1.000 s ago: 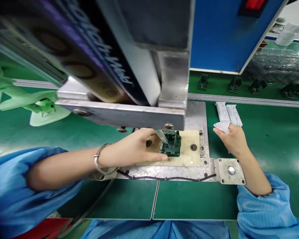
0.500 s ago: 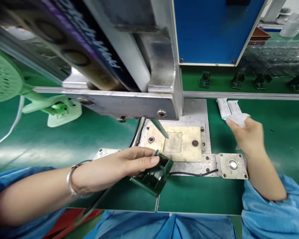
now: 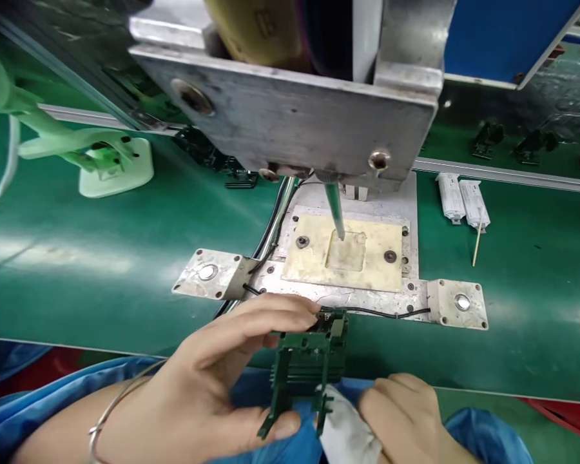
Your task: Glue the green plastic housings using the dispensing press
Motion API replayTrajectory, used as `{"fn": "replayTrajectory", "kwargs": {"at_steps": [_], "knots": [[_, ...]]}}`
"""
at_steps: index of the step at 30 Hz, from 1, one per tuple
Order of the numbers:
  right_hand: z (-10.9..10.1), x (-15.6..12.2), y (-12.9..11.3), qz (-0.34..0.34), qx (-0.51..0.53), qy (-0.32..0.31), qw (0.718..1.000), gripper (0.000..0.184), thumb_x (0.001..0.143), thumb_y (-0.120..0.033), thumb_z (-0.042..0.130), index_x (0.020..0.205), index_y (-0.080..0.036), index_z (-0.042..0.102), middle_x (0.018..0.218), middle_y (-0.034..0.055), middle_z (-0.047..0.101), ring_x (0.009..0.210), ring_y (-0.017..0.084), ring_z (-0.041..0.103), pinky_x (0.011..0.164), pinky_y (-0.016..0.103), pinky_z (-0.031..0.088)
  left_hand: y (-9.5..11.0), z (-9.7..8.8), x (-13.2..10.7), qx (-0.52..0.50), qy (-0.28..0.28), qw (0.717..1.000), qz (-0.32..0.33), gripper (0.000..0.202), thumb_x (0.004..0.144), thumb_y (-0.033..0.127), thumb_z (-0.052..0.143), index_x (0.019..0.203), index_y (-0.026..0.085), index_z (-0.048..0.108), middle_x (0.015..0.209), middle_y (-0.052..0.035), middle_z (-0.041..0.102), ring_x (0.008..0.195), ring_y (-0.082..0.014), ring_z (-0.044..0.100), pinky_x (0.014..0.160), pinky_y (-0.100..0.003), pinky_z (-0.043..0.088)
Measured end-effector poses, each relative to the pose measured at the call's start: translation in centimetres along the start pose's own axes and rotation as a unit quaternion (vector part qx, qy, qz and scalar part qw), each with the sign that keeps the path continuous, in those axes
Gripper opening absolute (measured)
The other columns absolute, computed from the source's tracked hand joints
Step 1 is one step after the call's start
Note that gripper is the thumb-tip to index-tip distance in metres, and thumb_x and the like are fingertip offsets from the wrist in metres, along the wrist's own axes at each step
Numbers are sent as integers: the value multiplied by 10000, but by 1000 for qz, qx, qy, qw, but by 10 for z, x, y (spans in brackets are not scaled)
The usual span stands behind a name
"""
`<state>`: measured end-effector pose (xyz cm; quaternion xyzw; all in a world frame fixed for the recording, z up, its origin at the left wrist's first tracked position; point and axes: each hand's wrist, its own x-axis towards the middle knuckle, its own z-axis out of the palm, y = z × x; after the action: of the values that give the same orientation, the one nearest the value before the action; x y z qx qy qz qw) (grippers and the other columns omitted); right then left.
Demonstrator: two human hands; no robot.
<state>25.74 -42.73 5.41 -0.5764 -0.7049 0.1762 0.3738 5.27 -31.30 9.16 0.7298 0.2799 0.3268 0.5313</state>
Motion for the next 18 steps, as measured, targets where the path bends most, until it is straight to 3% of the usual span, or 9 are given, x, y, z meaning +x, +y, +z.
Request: {"fn": "replayTrajectory", "kwargs": {"at_steps": [2,5,10,14,18], "knots": [[3,9,-6,-48,-24,-13,998,225,849,-130,331,713,-274,436,557,9,487,450,226,528,438,393,412,3,-1,1,4,-16,1000,25,719,662,228,893,1293,378,583,1165,-65,672,1123,-262,643,940,-305,579],[6,18,-7,-142,-65,-32,987,244,806,-106,347,654,-264,456,563,17,516,444,208,517,416,370,359,7,-3,0,12,-25,998,49,728,651,203,897,1286,365,581,1112,-62,691,1092,-274,655,983,-354,568],[4,25,-5,-150,-70,6,986,254,788,-57,378,606,-234,376,501,-8,408,400,162,425,402,324,262,6,-1,-5,14,12,998,66,700,632,169,903,1246,320,603,1081,-52,695,1067,-251,658,985,-326,563],[-2,27,-3,-179,-56,40,982,256,727,-2,477,619,-222,402,544,-10,438,445,137,407,447,301,265,5,1,-4,13,24,995,97,671,633,120,893,1230,240,611,1067,-63,692,1070,-236,661,976,-295,562],[-2,32,-4,-180,-39,-20,983,283,781,13,451,621,-211,386,568,-17,412,482,125,395,483,298,264,5,0,-1,24,28,993,112,666,632,113,894,1225,187,600,1101,-68,672,1096,-215,650,1002,-256,540]]}}
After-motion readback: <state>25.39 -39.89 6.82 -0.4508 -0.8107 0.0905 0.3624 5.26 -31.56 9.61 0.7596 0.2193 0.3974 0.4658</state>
